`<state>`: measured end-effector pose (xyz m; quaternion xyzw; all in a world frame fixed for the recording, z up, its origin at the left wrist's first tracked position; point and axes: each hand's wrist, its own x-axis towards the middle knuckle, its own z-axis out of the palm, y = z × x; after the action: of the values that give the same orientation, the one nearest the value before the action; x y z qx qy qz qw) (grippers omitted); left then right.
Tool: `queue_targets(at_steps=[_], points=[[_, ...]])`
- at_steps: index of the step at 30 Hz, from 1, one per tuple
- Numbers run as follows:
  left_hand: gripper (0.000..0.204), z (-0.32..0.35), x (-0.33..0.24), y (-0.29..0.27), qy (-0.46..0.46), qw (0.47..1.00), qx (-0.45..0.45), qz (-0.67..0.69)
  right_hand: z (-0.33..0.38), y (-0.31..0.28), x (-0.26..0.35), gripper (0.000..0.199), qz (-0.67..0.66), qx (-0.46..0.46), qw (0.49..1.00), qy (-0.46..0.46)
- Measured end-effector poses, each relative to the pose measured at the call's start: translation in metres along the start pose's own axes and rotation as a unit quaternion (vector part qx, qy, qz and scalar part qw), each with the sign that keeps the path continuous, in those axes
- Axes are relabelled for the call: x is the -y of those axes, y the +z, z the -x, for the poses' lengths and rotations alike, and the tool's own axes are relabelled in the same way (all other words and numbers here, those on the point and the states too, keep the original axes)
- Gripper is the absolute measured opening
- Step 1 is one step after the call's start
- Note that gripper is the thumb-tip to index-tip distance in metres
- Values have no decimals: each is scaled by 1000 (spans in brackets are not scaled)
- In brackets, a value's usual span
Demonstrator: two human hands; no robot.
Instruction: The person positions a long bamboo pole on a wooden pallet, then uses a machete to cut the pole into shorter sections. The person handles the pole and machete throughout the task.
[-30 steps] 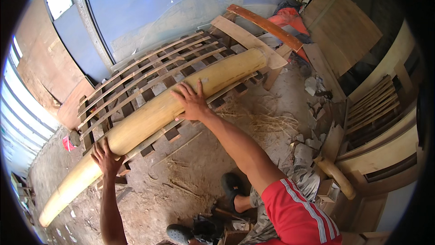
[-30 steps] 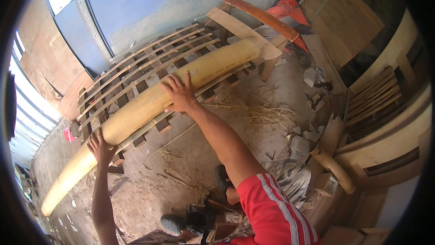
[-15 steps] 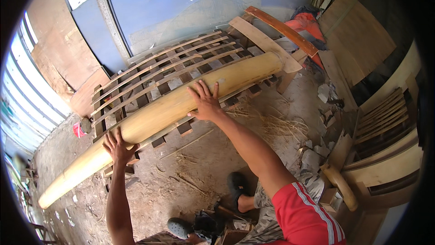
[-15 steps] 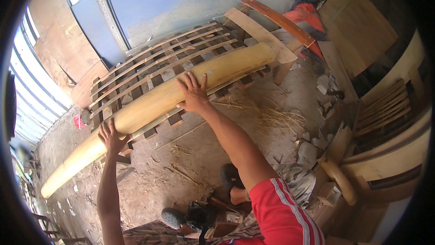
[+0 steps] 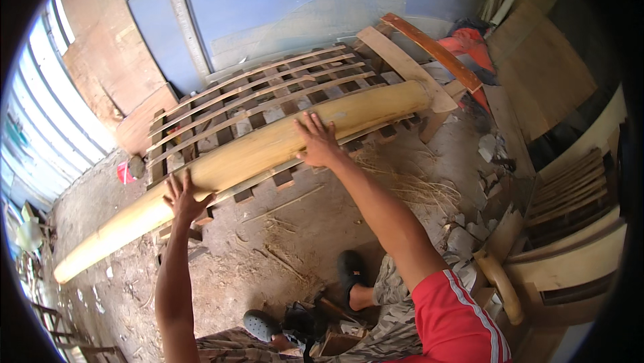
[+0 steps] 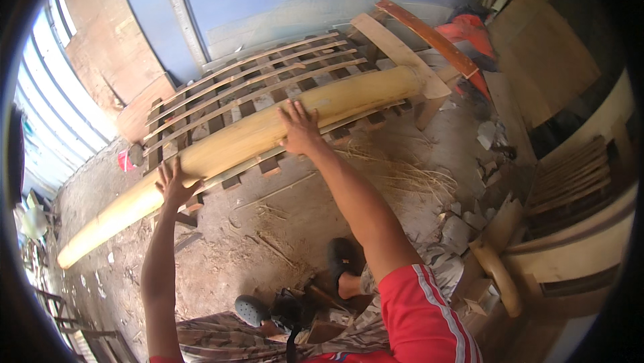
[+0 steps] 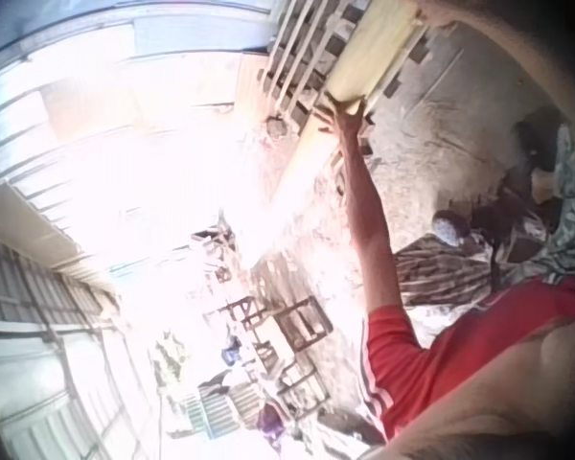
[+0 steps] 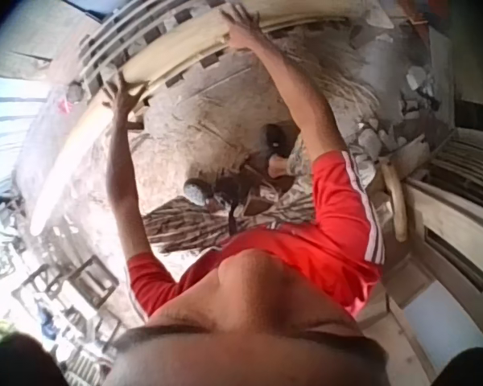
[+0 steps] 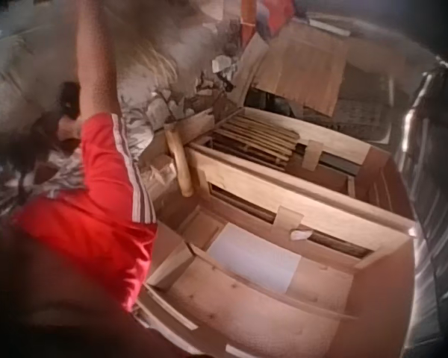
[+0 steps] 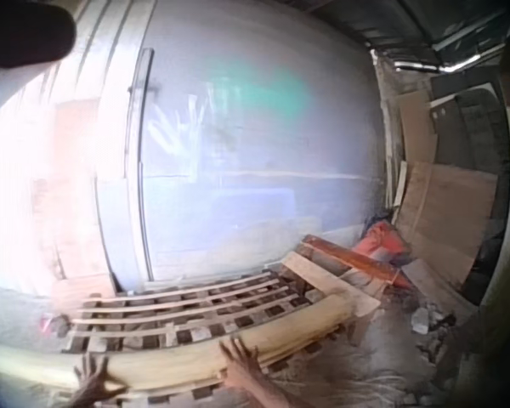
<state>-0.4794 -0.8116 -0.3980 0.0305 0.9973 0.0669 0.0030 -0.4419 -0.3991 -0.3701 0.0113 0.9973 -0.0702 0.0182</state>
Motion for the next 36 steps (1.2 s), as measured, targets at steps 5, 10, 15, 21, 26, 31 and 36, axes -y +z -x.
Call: queue_targets(at_steps=[5,10,15,21,26,31,36], points=[[115,13,1,5,17,999,-22,33,1,3,2,102,-13,-31,999,-5],[111,31,37,6,48,998,-42,30,0,12,10,109,-2,-76,997,-8],[107,67,77,0,-50,998,21,34,-3,26,9,119,19,-99,995,7],[81,102,118,-1,-129,960,-10,248,-4,17,32,138,92,-39,992,78],[46,121,114,1,-230,901,-54,363,-1,6,47,143,137,-9,985,100],[58,119,103,14,-271,879,-112,375,1,1,50,144,159,-21,983,94],[68,88,96,24,-314,696,-87,640,0,-7,62,140,188,-21,978,87]])
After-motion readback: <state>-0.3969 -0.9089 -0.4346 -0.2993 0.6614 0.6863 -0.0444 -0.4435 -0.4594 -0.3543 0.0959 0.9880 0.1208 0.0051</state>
